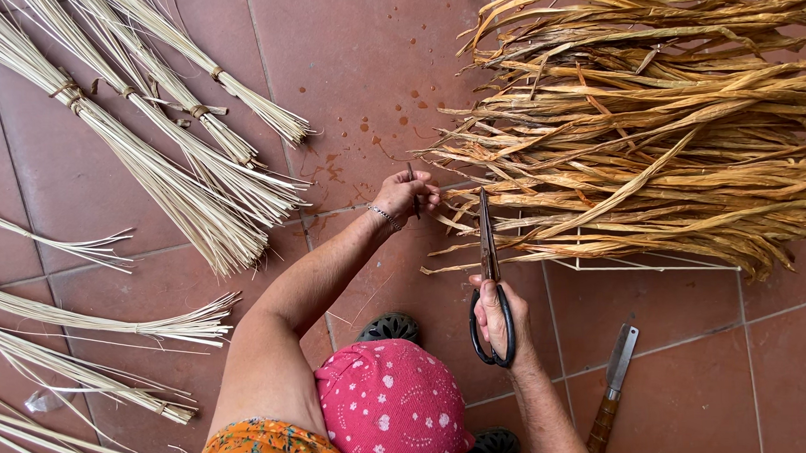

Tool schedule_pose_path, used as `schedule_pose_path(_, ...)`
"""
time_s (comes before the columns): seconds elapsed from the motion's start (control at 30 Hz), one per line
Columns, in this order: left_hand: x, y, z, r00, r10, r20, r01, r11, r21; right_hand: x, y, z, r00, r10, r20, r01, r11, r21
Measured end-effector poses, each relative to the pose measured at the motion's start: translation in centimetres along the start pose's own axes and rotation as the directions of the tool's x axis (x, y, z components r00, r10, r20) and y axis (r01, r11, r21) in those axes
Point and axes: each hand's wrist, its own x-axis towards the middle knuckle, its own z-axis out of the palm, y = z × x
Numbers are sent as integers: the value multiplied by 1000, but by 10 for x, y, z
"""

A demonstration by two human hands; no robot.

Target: The person arranges dried plant fibers on a metal frame, then uses shears to trim the ends of the fibers to a uniform length. The trimmed pieces fall onto the tiled floor.

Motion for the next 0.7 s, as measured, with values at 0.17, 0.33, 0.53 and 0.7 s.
schedule_pose_path(0.17,30,-9,18,999,-35,21,36,997,-72,-2,19,1,1000,17,23,-19,996,82)
schedule_pose_path(0.33,22,-12,19,996,85,-36,-86,996,-22,0,32,-3,995,17,103,-22,999,49)
schedule_pose_path(0.53,-27,-9,2,993,100,58,-94,991,-99,10,34,8,985,77,152,-81,997,19)
schedule_pose_path(0.7,-49,-14,6,988,115,103,-97,981,-169,16,13,17,991,4,132,-15,997,78)
